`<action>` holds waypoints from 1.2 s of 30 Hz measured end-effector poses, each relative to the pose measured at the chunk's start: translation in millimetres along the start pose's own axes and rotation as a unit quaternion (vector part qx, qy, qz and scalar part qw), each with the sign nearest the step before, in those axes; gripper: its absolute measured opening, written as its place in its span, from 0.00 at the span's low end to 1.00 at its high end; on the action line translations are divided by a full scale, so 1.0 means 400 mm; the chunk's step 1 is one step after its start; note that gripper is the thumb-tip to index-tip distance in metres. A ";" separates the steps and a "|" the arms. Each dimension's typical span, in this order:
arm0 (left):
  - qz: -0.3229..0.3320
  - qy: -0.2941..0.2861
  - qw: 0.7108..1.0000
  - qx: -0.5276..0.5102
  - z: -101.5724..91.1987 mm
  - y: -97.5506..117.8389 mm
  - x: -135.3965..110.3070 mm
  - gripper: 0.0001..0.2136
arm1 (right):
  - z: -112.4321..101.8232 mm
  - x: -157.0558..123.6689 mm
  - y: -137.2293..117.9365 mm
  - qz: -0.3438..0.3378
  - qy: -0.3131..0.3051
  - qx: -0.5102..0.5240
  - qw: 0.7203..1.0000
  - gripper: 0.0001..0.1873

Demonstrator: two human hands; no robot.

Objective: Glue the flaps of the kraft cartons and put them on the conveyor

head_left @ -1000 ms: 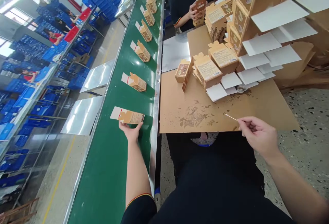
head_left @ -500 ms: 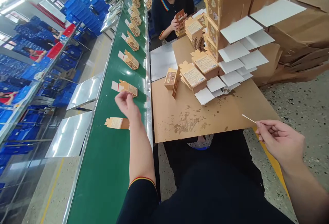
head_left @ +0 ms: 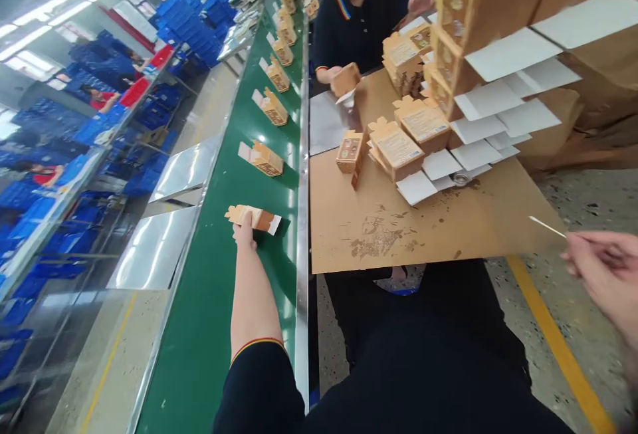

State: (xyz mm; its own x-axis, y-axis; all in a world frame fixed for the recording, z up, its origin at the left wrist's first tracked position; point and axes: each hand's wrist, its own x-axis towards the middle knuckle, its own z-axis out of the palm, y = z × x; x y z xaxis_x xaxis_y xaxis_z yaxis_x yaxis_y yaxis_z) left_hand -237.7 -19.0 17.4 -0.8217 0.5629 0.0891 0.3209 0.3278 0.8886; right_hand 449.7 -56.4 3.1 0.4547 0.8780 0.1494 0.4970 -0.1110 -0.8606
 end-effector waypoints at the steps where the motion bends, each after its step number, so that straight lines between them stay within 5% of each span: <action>1: 0.000 -0.004 1.000 -0.013 0.020 0.002 -0.002 0.31 | 0.018 0.014 -0.025 0.008 -0.013 0.013 1.000 0.25; 5: 0.096 -0.025 0.988 -0.118 0.058 0.030 -0.030 0.45 | 0.084 0.078 -0.122 -0.056 -0.049 -0.084 0.994 0.11; 9: 0.199 -0.079 0.954 -0.208 0.070 0.072 -0.155 0.53 | 0.139 0.141 -0.184 -0.114 -0.123 -0.183 0.969 0.05; 15: 0.055 -0.260 0.927 -0.266 0.226 0.112 -0.445 0.42 | 0.233 0.220 -0.192 -0.183 -0.204 -0.265 0.925 0.09; 19: 0.035 -0.349 0.916 -0.197 0.321 0.110 -0.533 0.39 | 0.246 0.245 -0.169 -0.195 -0.206 -0.254 0.925 0.09; 22: 0.035 -0.378 0.911 -0.162 0.346 0.096 -0.541 0.40 | 0.223 0.190 -0.157 -0.197 -0.185 -0.161 0.949 0.08; 25: 0.048 -0.388 0.907 -0.156 0.350 0.078 -0.534 0.40 | 0.219 0.055 -0.157 -0.186 -0.230 -0.052 0.954 0.11; 30: 0.046 -0.392 0.905 -0.161 0.351 0.082 -0.527 0.38 | 0.321 -0.159 -0.177 -0.209 -0.333 0.058 0.918 0.11; 36: 0.022 -0.425 0.889 -0.171 0.352 0.118 -0.514 0.38 | 0.446 -0.174 -0.189 -0.267 -0.364 0.035 0.892 0.13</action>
State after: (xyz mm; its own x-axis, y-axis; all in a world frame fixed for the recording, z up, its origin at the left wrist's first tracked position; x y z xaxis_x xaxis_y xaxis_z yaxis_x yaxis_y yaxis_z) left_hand 12.6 -12.3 -22.4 -0.1121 0.9869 -0.1163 0.0629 0.1238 0.9903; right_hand 248.7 -25.9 -29.2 -0.4460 0.8690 0.2144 0.4393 0.4212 -0.7935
